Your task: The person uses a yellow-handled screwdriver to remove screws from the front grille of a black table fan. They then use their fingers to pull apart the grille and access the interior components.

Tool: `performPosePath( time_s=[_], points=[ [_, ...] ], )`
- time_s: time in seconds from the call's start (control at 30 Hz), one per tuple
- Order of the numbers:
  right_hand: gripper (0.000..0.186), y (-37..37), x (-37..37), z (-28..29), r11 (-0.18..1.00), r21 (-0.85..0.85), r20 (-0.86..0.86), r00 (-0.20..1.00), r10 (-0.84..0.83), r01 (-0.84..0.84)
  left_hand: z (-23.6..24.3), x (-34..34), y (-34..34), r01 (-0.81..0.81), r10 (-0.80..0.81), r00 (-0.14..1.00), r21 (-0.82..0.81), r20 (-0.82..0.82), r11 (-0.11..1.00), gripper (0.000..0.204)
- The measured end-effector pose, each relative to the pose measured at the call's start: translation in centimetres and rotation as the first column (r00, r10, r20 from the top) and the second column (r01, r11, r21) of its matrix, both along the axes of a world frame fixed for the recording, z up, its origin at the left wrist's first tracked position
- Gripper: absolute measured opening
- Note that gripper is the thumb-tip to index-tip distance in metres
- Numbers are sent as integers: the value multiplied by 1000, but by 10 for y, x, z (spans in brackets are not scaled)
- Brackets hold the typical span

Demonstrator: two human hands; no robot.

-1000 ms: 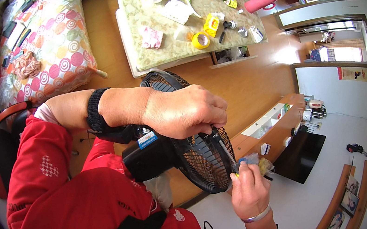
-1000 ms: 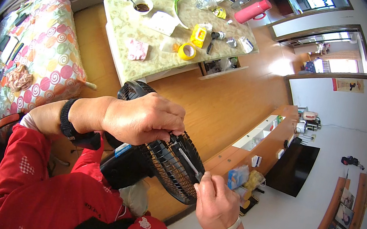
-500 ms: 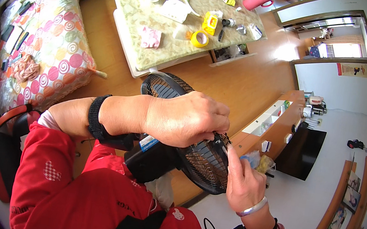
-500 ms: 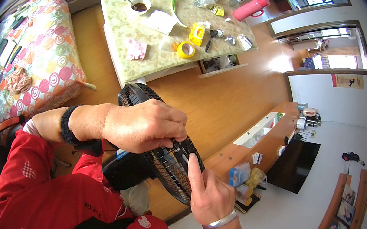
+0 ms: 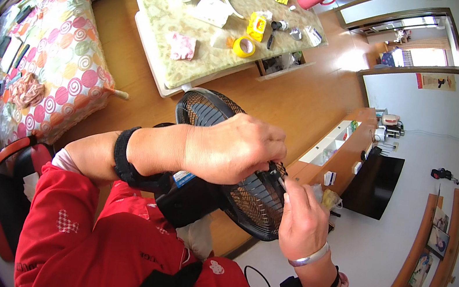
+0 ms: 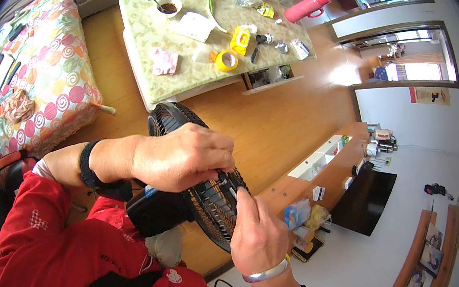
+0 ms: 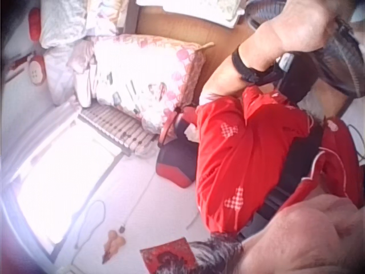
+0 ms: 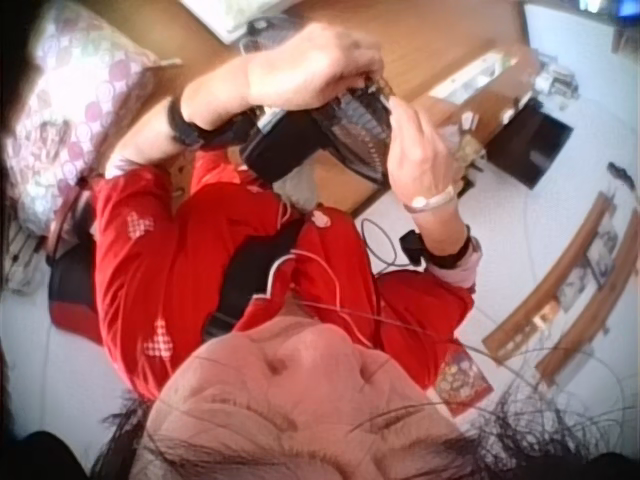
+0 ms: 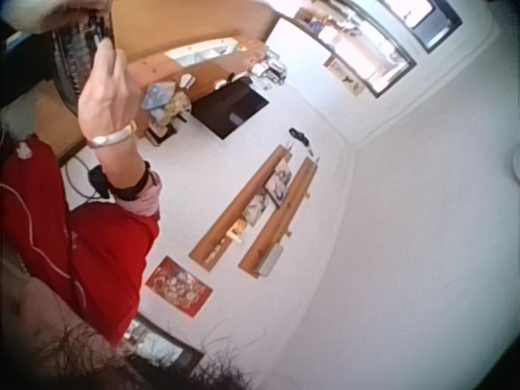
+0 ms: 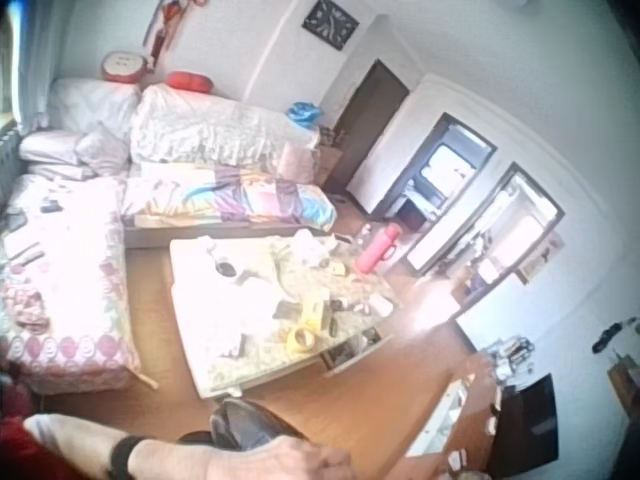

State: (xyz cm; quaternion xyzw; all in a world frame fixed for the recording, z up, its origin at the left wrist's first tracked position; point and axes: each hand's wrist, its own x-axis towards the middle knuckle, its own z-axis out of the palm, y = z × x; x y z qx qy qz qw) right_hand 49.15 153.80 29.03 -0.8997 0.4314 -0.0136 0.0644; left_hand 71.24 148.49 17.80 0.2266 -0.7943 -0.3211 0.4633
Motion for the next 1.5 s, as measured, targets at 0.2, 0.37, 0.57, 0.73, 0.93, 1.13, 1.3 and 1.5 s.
performPosePath(
  time_s=[0.2, 0.37, 0.57, 0.73, 0.93, 1.13, 1.3, 1.5],
  points=[
    [45, 5, 10, -2, 998, -49, -93, 995, -32, 27, -2, 3, -1, -10, 10, 1000, -18, 3, 1000, 28],
    [43, 2, 19, -2, 996, -61, -88, 994, -68, 63, -1, 6, 1, -37, 37, 999, -4, -4, 999, 29],
    [29, -4, 24, -10, 992, -81, -13, 995, -94, 93, 2, 6, 7, -63, 63, 998, -1, 31, 998, 29],
    [23, -5, 26, -15, 986, -145, 15, 996, -87, 88, 3, 4, 10, -67, 66, 996, 14, 52, 998, 29],
    [17, -9, 28, -18, 987, -146, 74, 995, -60, 71, 3, 5, 11, -100, 100, 995, 33, 6, 994, 15],
    [14, -10, 26, -16, 992, -117, 85, 995, -43, 53, 4, 9, 9, -37, 47, 996, 123, -82, 992, 16],
    [16, -12, 23, -17, 992, -117, 66, 997, -41, 49, 2, 14, 8, 5, 24, 990, 212, -136, 977, 24],
    [16, -11, 24, -19, 990, -121, 103, 993, -60, 72, -10, 13, 21, -98, 149, 960, 215, -237, 972, 30]
  ],
)
